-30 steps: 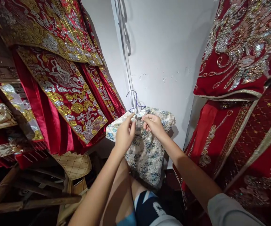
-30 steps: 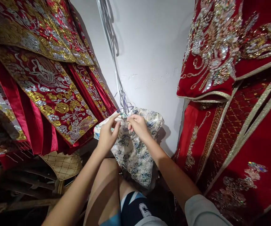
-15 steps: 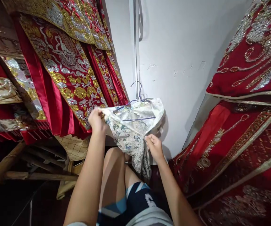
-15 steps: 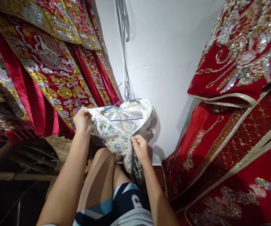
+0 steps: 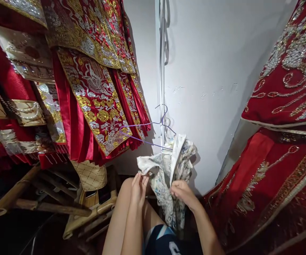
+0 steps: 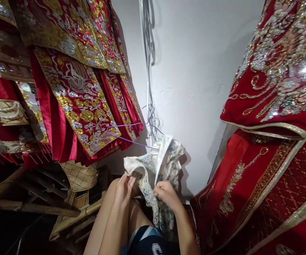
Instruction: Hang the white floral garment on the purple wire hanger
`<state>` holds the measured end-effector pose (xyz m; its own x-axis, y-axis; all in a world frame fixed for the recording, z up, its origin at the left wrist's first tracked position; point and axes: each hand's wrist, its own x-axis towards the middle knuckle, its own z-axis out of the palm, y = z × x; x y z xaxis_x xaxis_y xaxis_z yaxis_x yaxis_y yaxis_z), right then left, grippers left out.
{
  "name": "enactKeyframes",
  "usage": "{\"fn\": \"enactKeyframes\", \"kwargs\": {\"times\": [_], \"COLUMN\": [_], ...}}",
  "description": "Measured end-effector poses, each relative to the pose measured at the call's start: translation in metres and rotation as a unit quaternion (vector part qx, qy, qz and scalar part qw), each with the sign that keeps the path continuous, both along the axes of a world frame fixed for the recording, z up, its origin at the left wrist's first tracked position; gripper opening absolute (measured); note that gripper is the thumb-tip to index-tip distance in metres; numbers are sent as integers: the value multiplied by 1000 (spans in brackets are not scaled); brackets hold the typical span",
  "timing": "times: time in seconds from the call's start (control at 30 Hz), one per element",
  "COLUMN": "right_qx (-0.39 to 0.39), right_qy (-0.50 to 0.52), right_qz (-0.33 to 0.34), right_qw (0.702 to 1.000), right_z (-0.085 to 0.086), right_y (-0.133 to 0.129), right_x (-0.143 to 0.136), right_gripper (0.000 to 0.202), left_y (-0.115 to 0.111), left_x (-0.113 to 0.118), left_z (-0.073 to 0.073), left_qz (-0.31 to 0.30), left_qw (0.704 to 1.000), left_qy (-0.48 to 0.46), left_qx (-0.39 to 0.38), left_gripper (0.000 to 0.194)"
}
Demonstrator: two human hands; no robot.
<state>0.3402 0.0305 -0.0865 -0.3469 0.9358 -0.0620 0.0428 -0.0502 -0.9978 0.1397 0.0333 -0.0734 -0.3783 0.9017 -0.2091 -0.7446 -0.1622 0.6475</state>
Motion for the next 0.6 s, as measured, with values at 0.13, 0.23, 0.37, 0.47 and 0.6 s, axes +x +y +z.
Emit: {"fn": "enactKeyframes", "kwargs": {"times": [0.13,0.23,0.37,0.47,0.6], "right_qx": [-59,21,59,-19,-62], "right_qy": [-115,-27,95,185,248], "right_qz": [130,28,-9,-28,-4], "right_qw": [983,999,994,982,967], "right_z": [-8,-5,8,9,6], "right_y": [-7,-6,-5,-11,-16], "right_x": [-3,-16,-28,-28,-20], "right_gripper": [16,20,33,45,44], "left_y": [-17,-29,-49,-63,-76], "left_x": [-8,-3,29,57,80], "left_z": [1,17,44,61,72], "left_qz": [-11,-97,-173,-182,-174], "left_qw": [999,982,924,858,828], "left_qy": [6,114,292,424,469], "left_qx": [31,114,177,227,253], "left_gripper": [3,19,28,28,26]}}
